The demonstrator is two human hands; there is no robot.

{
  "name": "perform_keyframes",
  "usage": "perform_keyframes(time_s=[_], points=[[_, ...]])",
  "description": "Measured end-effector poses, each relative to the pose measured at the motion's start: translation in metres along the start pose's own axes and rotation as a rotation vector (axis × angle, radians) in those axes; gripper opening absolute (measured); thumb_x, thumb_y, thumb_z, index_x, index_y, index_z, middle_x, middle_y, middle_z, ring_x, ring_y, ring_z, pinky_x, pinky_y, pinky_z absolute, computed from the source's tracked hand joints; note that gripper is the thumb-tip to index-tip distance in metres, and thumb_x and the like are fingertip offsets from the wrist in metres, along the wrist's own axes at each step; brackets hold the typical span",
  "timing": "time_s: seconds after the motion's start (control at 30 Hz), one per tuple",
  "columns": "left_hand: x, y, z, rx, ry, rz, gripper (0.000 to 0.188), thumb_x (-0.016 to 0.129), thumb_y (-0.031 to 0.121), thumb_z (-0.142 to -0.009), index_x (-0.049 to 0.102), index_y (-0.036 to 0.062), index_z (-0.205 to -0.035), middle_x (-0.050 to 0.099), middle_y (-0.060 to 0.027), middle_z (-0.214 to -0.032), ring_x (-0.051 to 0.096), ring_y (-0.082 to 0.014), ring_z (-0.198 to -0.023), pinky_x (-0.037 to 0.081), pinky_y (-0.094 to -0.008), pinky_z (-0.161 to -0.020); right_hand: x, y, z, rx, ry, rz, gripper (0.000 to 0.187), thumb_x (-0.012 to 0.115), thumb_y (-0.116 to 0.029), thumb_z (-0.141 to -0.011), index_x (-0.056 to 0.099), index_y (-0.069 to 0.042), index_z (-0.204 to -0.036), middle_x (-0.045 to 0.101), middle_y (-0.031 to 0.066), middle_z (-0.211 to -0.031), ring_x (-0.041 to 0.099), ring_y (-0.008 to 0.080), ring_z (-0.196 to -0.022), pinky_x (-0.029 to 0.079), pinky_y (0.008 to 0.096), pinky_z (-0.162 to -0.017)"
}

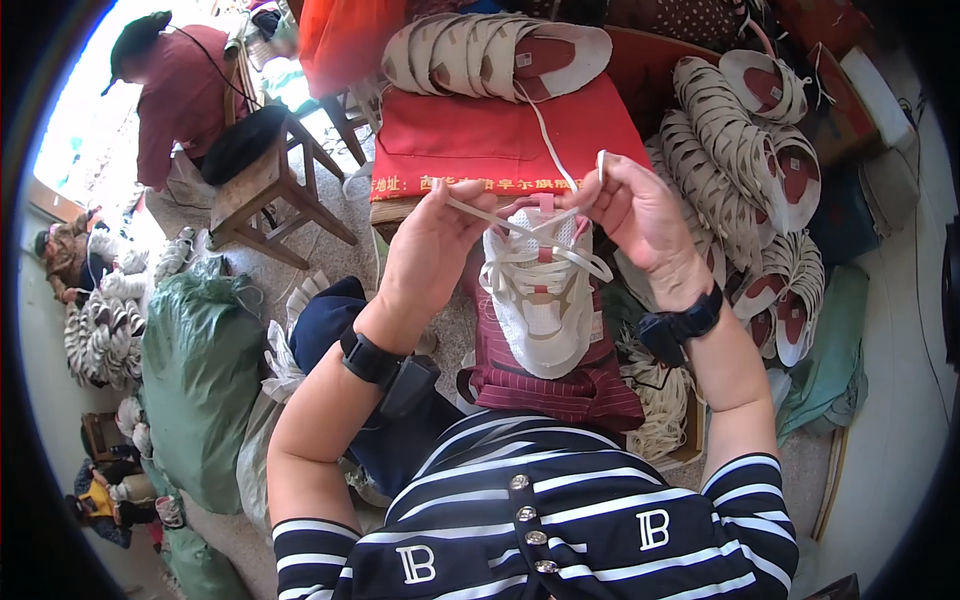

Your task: The person sits on the floor and laces a white sneaker by hand. They thread the white shoelaces through the eyelets, pull them tight, and tie a knot at the top.

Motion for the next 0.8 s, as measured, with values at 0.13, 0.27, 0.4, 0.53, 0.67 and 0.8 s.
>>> perform_keyframes(time_s=[0.13, 0.27, 0.4, 0.53, 0.67, 0.8], points=[[-0.025, -0.010, -0.007, -0.180, -0.245, 0.161, 0.037, 0.047, 0.032, -0.108, 0.065, 0.0003, -0.105, 0.053, 0.0012, -0.066, 0.060, -0.0166, -0.074, 0.051, -0.0383, -0.096, -0.019, -0.003, -0.001, -0.070, 0.037, 0.150, 0.010, 0.057, -0.015, -0.101, 0.055, -0.007, -0.104, 0.046, -0.0038, -0.070, 0.045, 0.0063, -0.059, 0.043, 0.0240, -0.059], [-0.063, 0.024, -0.012, -0.054, -0.107, 0.060, 0.035, 0.046, 0.029, -0.108, 0.063, -0.0017, -0.106, 0.036, 0.0050, -0.059, 0.042, -0.0096, -0.060, 0.046, -0.0292, -0.070, -0.048, -0.025, 0.014, -0.160, 0.178, 0.408, 0.008, 0.059, -0.015, -0.101, 0.056, -0.008, -0.105, 0.043, -0.0082, -0.071, 0.036, 0.0005, -0.056, 0.031, 0.0176, -0.049], [-0.056, 0.025, -0.006, -0.002, -0.032, -0.302, 0.036, 0.044, 0.028, -0.109, 0.064, -0.0011, -0.108, 0.036, 0.0058, -0.067, 0.038, -0.0071, -0.060, 0.043, -0.0265, -0.064, -0.065, -0.009, 0.026, -0.077, 0.191, 0.671, 0.015, 0.056, -0.011, -0.101, 0.059, -0.003, -0.113, 0.053, -0.0054, -0.078, 0.045, 0.0010, -0.063, 0.039, 0.0185, -0.056], [-0.043, 0.015, -0.005, 0.063, -0.102, -0.598, 0.037, 0.044, 0.029, -0.109, 0.067, -0.0005, -0.110, 0.040, 0.0057, -0.077, 0.033, -0.0031, -0.061, 0.033, -0.0208, -0.056, -0.057, 0.025, 0.035, 0.006, 0.094, 0.841, 0.026, 0.054, -0.009, -0.100, 0.058, 0.000, -0.125, 0.062, -0.0013, -0.087, 0.051, 0.0018, -0.072, 0.044, 0.0190, -0.066], [-0.036, 0.005, -0.007, 0.019, -0.191, -0.634, 0.036, 0.043, 0.026, -0.108, 0.066, -0.0019, -0.111, 0.043, 0.0047, -0.080, 0.032, -0.0014, -0.061, 0.029, -0.0197, -0.054, -0.047, 0.019, 0.044, 0.042, 0.120, 0.944, 0.017, 0.058, -0.010, -0.097, 0.067, 0.000, -0.107, 0.067, 0.0015, -0.082, 0.056, 0.0050, -0.070, 0.047, 0.0239, -0.064], [-0.037, 0.002, -0.017, 0.107, -0.197, -0.919, 0.035, 0.045, 0.025, -0.107, 0.068, -0.0014, -0.102, 0.049, 0.0023, -0.082, 0.041, -0.0030, -0.064, 0.034, -0.0209, -0.057, -0.044, 0.014, 0.039, -0.179, 0.088, 1.109, 0.013, 0.062, -0.012, -0.093, 0.069, -0.001, -0.096, 0.068, 0.0063, -0.076, 0.061, 0.0120, -0.068, 0.049, 0.0296, -0.063]])
Point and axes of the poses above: each hand's wrist, its own z-axis away from the middle knuckle, its own x-axis out of the palm, y = z × x, the point moved 9 cm from there along -z, towards the middle knuckle
